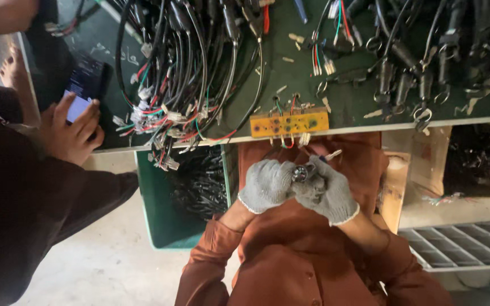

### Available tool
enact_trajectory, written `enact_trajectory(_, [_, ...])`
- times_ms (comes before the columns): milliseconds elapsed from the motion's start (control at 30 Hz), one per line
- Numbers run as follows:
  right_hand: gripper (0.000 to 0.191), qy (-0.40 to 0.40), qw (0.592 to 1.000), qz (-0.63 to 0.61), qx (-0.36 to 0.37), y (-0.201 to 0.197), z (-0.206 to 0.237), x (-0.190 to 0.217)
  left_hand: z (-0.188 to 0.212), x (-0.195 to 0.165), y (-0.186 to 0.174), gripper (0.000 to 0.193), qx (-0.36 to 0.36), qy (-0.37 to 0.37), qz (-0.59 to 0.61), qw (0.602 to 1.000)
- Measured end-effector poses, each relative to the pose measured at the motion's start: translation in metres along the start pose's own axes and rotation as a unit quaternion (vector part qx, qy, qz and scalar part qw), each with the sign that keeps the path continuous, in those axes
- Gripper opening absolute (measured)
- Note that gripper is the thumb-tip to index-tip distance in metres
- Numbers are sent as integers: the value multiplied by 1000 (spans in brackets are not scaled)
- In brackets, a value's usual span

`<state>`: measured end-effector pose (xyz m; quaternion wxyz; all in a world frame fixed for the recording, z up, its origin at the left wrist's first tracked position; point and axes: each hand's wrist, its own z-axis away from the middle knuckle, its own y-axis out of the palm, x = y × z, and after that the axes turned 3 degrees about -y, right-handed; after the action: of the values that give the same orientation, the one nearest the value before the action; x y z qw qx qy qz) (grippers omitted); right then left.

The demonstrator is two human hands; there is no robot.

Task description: The person inserts keys into a yellow multi-key tester and turns them while handling various wires and connectors on a cluttered workbench. Another person uses a smartphone nearby. The camera wearer continues testing keys and manipulating wires throughout the clip.

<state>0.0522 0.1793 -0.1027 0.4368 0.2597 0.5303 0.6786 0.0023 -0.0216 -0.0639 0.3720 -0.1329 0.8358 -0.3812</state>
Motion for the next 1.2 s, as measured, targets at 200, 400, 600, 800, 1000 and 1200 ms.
enact_trajectory(200, [13, -134, 942, 231, -204, -20, 11, 15, 5, 1, 4, 50, -3, 1, -43, 999])
enact_trajectory(400, [17, -175, 810, 540, -146, -23, 24, 22, 6, 1, 7, 52, 15, -19, -12, 1000])
enact_trajectory(600, [15, -162, 851, 459, -198, -16, 23, 24, 7, -3, 8, 49, 20, -36, -10, 999])
enact_trajectory(800, [19, -260, 447, 856, -20, -15, 26, 30, 5, -7, 9, 50, 18, -38, -9, 999])
enact_trajectory(1000, [28, -180, 685, 686, -167, -14, 24, 32, 1, -10, 0, 57, 48, -54, 0, 997])
enact_trajectory(1200, [34, -184, 814, 517, -192, 21, 15, 22, -2, -28, -8, 69, -13, -14, -81, 997])
